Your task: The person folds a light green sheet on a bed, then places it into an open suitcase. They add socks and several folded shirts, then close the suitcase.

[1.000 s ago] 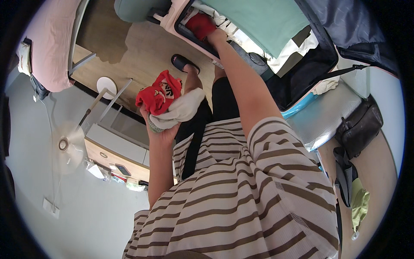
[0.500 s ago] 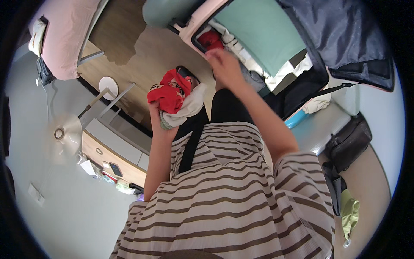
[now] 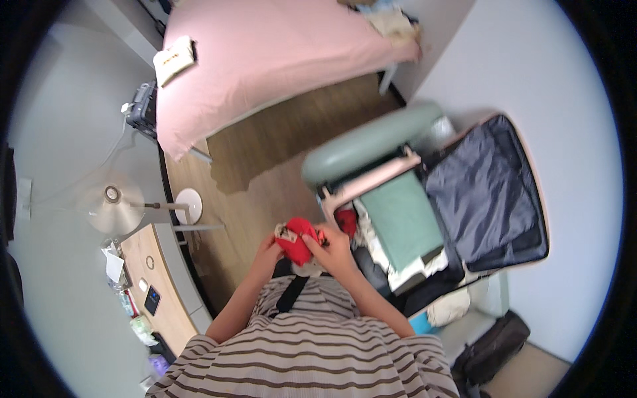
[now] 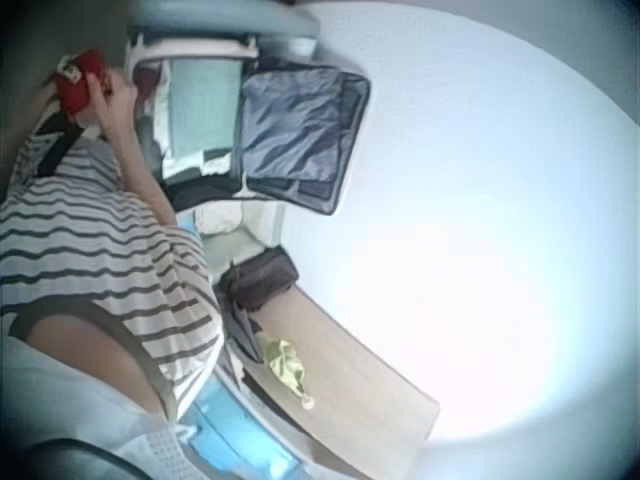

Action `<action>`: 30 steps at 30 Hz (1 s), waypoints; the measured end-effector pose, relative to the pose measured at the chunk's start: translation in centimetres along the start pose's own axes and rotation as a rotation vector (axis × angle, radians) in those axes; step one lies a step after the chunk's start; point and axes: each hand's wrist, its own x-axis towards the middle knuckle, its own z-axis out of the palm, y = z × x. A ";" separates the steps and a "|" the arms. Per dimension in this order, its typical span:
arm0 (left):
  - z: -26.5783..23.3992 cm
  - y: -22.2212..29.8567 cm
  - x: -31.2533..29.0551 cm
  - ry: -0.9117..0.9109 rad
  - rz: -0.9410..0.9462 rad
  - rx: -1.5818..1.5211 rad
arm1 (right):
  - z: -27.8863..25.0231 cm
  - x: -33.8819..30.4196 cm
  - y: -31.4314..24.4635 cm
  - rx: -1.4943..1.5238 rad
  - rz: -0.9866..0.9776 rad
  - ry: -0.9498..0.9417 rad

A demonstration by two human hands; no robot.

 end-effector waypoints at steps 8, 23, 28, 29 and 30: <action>-0.9 5.2 -1.7 -0.102 -0.007 -0.081 | -0.1 3.3 -5.4 -0.235 -0.363 -0.168; -0.6 7.8 -3.1 -0.278 -0.006 -0.249 | 2.2 1.3 -4.4 -0.050 0.050 -0.236; -0.9 8.1 -2.5 -0.122 0.088 -0.183 | 2.3 2.0 -3.2 0.331 0.011 -0.232; -0.8 7.7 -2.3 -0.122 0.114 -0.149 | 2.3 1.9 -2.8 0.376 0.044 -0.273; -0.8 7.4 -2.1 -0.124 0.139 -0.115 | 2.8 1.9 -2.5 0.563 0.157 -0.216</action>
